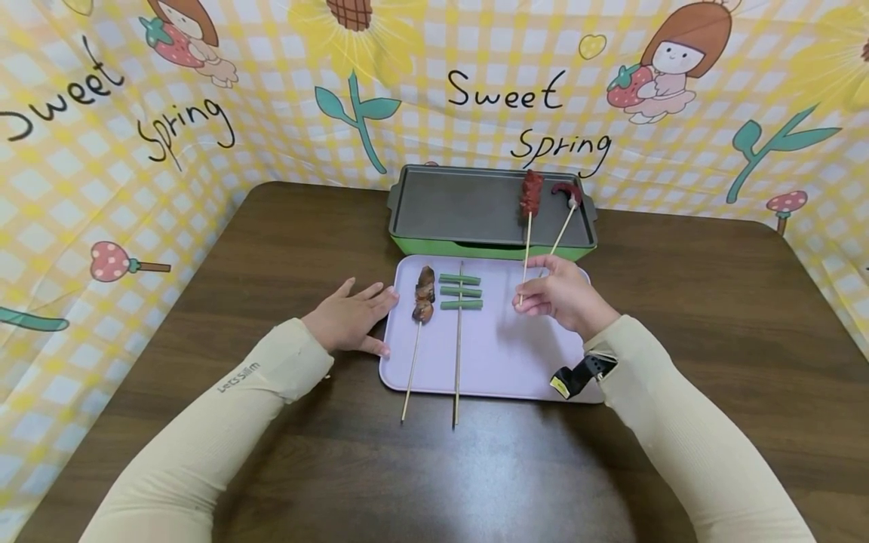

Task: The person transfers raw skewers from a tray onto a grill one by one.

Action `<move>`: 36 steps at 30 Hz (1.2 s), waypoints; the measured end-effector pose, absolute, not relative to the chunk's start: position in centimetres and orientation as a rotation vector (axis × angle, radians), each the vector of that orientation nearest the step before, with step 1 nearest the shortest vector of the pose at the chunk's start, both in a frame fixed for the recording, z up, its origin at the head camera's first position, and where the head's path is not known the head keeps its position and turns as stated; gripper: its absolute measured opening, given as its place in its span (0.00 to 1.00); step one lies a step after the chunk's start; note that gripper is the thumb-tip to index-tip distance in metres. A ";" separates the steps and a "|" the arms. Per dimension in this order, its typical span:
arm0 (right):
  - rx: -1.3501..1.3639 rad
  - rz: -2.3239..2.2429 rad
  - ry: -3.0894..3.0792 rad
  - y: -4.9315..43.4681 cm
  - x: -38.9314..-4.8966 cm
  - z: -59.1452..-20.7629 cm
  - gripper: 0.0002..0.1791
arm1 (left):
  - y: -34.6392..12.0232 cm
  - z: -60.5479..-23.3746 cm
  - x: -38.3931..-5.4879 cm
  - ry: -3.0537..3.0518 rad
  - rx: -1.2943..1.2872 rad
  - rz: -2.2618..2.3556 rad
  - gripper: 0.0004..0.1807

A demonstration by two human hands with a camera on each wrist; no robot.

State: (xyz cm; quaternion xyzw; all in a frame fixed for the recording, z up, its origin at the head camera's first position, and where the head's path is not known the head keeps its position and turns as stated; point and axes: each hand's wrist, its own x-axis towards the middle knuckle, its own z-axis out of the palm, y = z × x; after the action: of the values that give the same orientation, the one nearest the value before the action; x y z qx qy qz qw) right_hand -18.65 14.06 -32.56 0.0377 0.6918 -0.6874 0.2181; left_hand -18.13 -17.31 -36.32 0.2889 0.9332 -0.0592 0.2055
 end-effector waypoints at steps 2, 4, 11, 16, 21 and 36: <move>0.105 -1.899 1.918 14.0 -18.7 -32.6 0.25 | -17.3 -36.3 -18.1 2.598 0.809 -0.167 0.51; 0.106 -1.893 1.920 14.0 -18.8 -32.6 0.27 | -17.3 -36.3 -18.1 2.595 0.805 -0.165 0.51; 0.114 -1.869 1.935 13.8 -19.1 -32.3 0.29 | -17.5 -36.2 -18.0 2.607 0.809 -0.146 0.51; 0.132 -1.859 1.936 13.7 -19.4 -32.2 0.30 | -17.5 -36.3 -18.2 2.609 0.817 -0.140 0.51; 0.153 -1.842 1.935 13.6 -19.4 -32.3 0.31 | -17.5 -36.3 -18.1 2.614 0.827 -0.155 0.50; 0.193 -1.817 1.977 13.3 -19.9 -32.0 0.31 | -17.5 -36.6 -18.1 2.626 0.830 -0.168 0.52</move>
State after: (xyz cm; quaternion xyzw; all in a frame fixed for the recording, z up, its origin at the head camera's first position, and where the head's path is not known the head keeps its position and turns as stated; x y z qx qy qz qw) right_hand -19.87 13.28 -32.05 0.0698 0.7158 -0.6580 0.2230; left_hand -18.10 -17.46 -36.61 0.2954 0.9343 -0.0598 0.1903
